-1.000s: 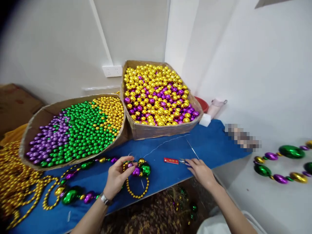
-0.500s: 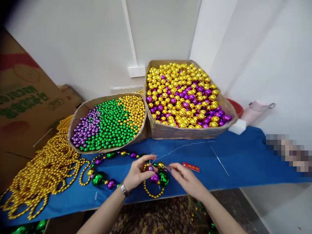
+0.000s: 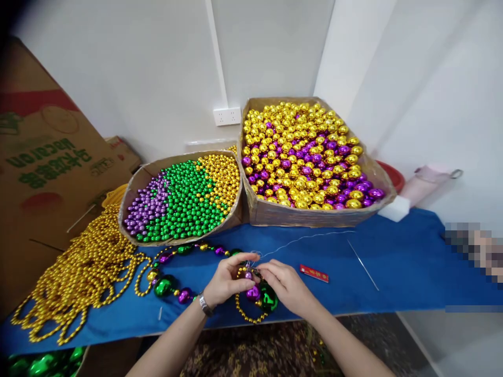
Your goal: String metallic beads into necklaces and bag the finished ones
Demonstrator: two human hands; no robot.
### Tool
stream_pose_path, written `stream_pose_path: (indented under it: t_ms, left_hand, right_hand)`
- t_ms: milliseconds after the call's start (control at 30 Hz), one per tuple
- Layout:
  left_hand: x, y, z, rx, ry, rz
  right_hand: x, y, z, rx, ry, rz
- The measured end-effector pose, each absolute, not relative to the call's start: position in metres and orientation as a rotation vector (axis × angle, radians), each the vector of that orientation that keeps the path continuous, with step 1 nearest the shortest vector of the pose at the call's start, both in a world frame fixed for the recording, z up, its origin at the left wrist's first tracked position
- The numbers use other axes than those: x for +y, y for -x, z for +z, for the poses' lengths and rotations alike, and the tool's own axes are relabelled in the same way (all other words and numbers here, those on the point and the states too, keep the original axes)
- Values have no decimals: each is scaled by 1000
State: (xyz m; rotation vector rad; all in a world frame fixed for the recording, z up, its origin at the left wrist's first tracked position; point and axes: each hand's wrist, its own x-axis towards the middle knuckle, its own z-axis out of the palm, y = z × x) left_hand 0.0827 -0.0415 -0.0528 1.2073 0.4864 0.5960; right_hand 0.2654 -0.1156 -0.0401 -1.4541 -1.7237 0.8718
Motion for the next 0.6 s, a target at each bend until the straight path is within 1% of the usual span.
stream_pose_path:
  t_ms: [33,100,167,267,333,467,600]
  left_hand:
    - [-41,-82,-53,499,-1212,599]
    - [-40,-81,-54,523,-1212,610]
    - [-39,-79,-55,535,-1192,630]
    - [-37,-78,-56,536,-1156,673]
    - [-36,-78,-56,527,-1140,697]
    - [-37,-81,-55,495,-1118,719]
    - [-37,-82,-52,476,-1125,712]
  right_hand:
    - [-118,-271,-43,-1724,1473,837]
    - [-126,-293,-55,-1754,1601,654]
    - [-136,-325,-72,-1797,1885,259]
    - [-156,-375,-95,-1678,2151,14]
    - [-168,-396,-104,-1626,2273,-92]
    - [-175,-398,-112,-1679,2334,-169]
    - [-161,-378,-116,-1882,2207,-32]
